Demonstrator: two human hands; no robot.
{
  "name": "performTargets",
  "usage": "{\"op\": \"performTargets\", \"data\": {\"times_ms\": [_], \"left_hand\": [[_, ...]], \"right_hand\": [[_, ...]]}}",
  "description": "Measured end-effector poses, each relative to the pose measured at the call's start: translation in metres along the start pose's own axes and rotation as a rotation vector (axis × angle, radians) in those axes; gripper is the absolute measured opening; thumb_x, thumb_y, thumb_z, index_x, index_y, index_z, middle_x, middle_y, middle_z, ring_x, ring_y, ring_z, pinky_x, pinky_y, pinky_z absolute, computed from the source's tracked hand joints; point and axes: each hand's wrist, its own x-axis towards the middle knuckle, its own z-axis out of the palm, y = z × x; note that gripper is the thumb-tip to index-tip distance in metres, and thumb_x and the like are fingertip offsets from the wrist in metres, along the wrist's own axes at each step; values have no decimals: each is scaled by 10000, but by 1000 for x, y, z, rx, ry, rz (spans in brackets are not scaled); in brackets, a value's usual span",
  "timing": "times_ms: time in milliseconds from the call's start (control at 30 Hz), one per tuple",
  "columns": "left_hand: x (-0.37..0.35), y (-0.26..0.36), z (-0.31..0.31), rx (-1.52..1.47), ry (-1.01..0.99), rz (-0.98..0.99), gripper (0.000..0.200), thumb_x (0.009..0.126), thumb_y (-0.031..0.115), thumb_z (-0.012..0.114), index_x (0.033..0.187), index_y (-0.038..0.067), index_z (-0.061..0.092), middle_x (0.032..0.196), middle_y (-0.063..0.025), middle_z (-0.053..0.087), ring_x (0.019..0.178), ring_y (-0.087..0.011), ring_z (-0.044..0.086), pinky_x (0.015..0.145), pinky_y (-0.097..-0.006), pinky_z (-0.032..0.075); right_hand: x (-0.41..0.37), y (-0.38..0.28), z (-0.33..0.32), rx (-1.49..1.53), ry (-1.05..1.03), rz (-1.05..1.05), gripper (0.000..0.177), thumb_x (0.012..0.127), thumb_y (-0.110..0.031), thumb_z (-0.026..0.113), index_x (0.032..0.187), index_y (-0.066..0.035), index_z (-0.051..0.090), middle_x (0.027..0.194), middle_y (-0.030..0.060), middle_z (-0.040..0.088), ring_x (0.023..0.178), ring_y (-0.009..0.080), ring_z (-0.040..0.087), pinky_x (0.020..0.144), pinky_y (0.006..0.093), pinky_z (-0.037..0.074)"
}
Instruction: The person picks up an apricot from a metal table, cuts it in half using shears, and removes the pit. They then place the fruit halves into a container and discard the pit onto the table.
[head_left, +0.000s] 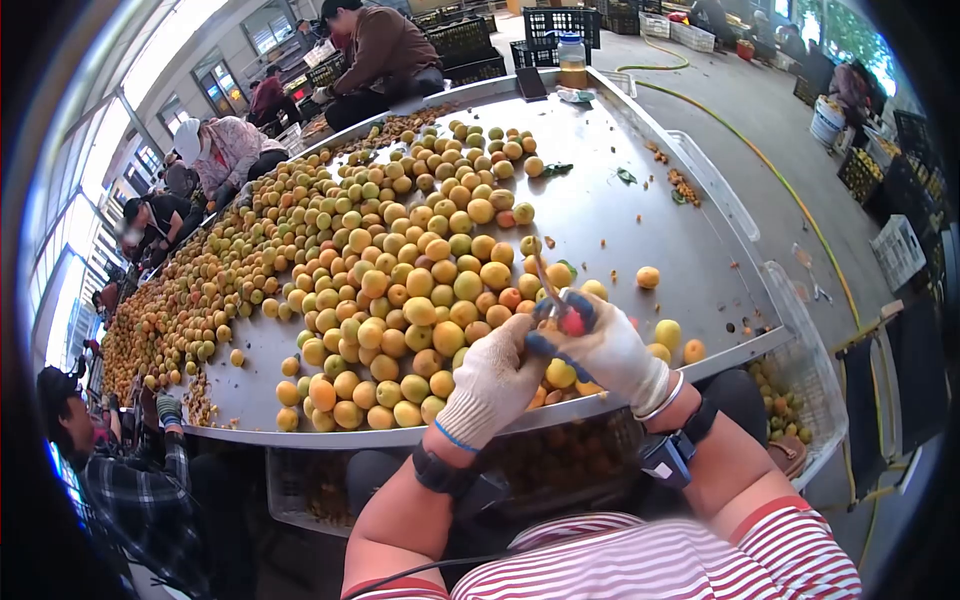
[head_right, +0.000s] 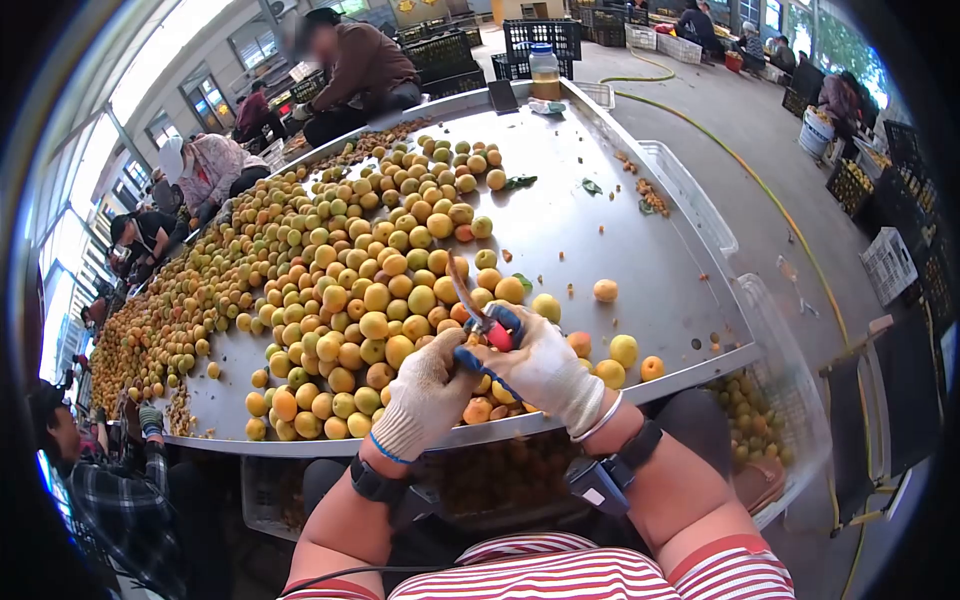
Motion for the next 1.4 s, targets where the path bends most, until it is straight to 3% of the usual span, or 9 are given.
{"op": "performTargets", "data": {"times_ms": [200, 267, 400, 533, 667, 700, 900, 1233, 1400], "left_hand": [[-3, 7, 6, -54, 14, 9, 215, 965, 255, 640, 1086, 78, 630, 889, -168, 706, 842, -352, 700, 704, -396, 534], [-4, 11, 4, 21, 26, -1, 209, 965, 184, 659, 1080, 11, 642, 823, -93, 664, 714, -125, 634, 660, -289, 516], [-17, 32, -11, -55, -312, -44, 200, 965, 188, 643, 1076, 22, 653, 821, -73, 661, 712, -121, 635, 667, -281, 517], [-37, 45, -6, 344, -593, 226, 218, 925, 315, 637, 1068, 161, 693, 969, -117, 698, 864, -355, 677, 742, -413, 546], [-41, 51, -11, 358, -715, 203, 251, 906, 336, 655, 1093, 178, 711, 1011, -96, 706, 869, -329, 688, 750, -407, 554], [-39, 49, -15, 348, -579, 198, 272, 891, 340, 671, 1100, 175, 725, 1013, -101, 709, 872, -323, 692, 756, -400, 557], [-5, 39, -17, 759, -477, -322, 367, 846, 468, 690, 938, 125, 784, 803, -126, 713, 808, -304, 710, 723, -406, 554], [-2, 21, 9, 852, -335, -194, 434, 811, 530, 715, 855, 104, 786, 739, -127, 701, 722, -317, 701, 666, -423, 551], [0, 17, 6, 832, -358, -196, 374, 797, 496, 738, 918, 146, 789, 784, -112, 712, 764, -304, 704, 692, -411, 553]], "right_hand": [[0, -9, -2, 21, 90, 99, 165, 909, -161, 744, 948, -23, 662, 749, -25, 629, 645, 47, 549, 566, 231, 483], [1, -24, -8, 37, 161, 309, 161, 910, -173, 745, 949, -35, 670, 717, -34, 617, 626, 48, 539, 548, 230, 468], [11, 1, -29, -372, 138, 105, 232, 908, -179, 732, 1026, 13, 672, 733, 0, 642, 690, 88, 597, 650, 284, 525], [14, 24, -31, -519, 149, 54, 313, 896, -268, 733, 1063, -6, 689, 803, 103, 710, 740, 183, 670, 733, 339, 544], [13, 0, -28, -490, 227, 42, 191, 896, -143, 747, 964, 15, 665, 780, 44, 664, 728, 80, 567, 691, 273, 513], [10, -6, -29, -551, 266, -13, 281, 902, -259, 723, 1011, -2, 683, 820, 130, 717, 734, 223, 676, 734, 361, 542], [11, -7, -30, -396, 267, -56, 247, 946, -226, 678, 954, 21, 661, 773, 118, 681, 689, 190, 639, 682, 326, 535], [4, -5, -30, -443, 240, -24, 204, 959, -150, 683, 1031, 40, 666, 823, 21, 670, 742, 60, 571, 677, 245, 517], [-2, -10, -25, -408, 215, -24, 268, 949, -243, 677, 996, 20, 666, 813, 140, 702, 697, 220, 659, 684, 357, 542]]}}
